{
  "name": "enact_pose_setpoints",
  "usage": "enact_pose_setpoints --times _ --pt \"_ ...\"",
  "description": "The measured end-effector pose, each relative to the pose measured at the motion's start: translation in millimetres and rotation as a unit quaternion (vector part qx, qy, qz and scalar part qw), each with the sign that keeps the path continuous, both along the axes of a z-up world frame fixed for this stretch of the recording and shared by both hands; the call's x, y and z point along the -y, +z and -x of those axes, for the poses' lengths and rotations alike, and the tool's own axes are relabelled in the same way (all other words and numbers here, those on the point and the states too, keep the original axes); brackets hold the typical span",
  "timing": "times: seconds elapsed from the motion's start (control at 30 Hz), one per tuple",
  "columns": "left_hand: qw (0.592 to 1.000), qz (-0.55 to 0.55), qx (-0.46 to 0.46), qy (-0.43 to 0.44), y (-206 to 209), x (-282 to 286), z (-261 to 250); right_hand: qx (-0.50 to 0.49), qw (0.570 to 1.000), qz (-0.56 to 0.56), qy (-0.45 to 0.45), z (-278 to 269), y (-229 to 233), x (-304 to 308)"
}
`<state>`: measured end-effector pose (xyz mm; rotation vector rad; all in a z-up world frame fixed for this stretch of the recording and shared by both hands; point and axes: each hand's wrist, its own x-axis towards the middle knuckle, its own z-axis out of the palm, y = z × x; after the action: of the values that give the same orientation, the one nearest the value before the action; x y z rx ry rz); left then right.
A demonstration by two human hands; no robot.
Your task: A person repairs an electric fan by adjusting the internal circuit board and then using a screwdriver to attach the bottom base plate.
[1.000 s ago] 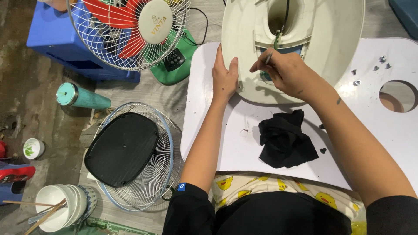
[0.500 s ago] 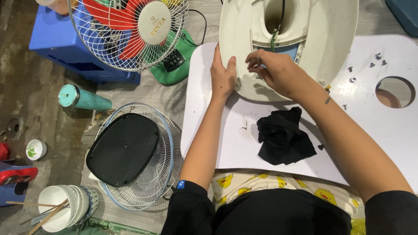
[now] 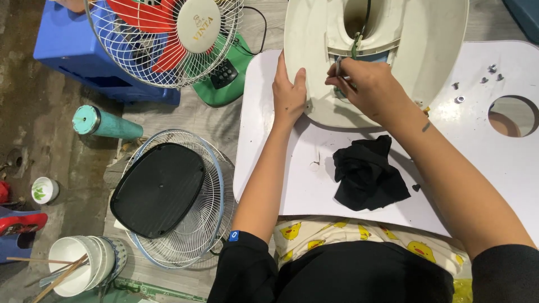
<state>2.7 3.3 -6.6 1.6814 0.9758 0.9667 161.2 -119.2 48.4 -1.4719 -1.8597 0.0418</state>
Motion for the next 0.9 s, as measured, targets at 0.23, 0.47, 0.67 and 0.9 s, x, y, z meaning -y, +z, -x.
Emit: enact_pose_setpoints --times 0.23,0.47,0.67,0.9 --pt "1.000 0.001 0.014 -0.013 6.1 3.2 3.1 -0.057 0.987 0.108 0.108 -5.4 13.8 -1.1" --pt "1.000 0.006 -0.001 -0.002 0.9 0.4 0.2 -0.023 0.998 -0.013 0.057 -6.3 0.4 -0.4" --pt "1.000 0.012 0.006 -0.006 12.3 5.3 1.7 -0.008 0.999 0.016 0.051 -0.9 10.3 2.1" --pt "1.000 0.017 0.008 -0.010 7.6 2.5 2.1 -0.087 0.971 0.189 0.119 0.2 34.8 2.8"
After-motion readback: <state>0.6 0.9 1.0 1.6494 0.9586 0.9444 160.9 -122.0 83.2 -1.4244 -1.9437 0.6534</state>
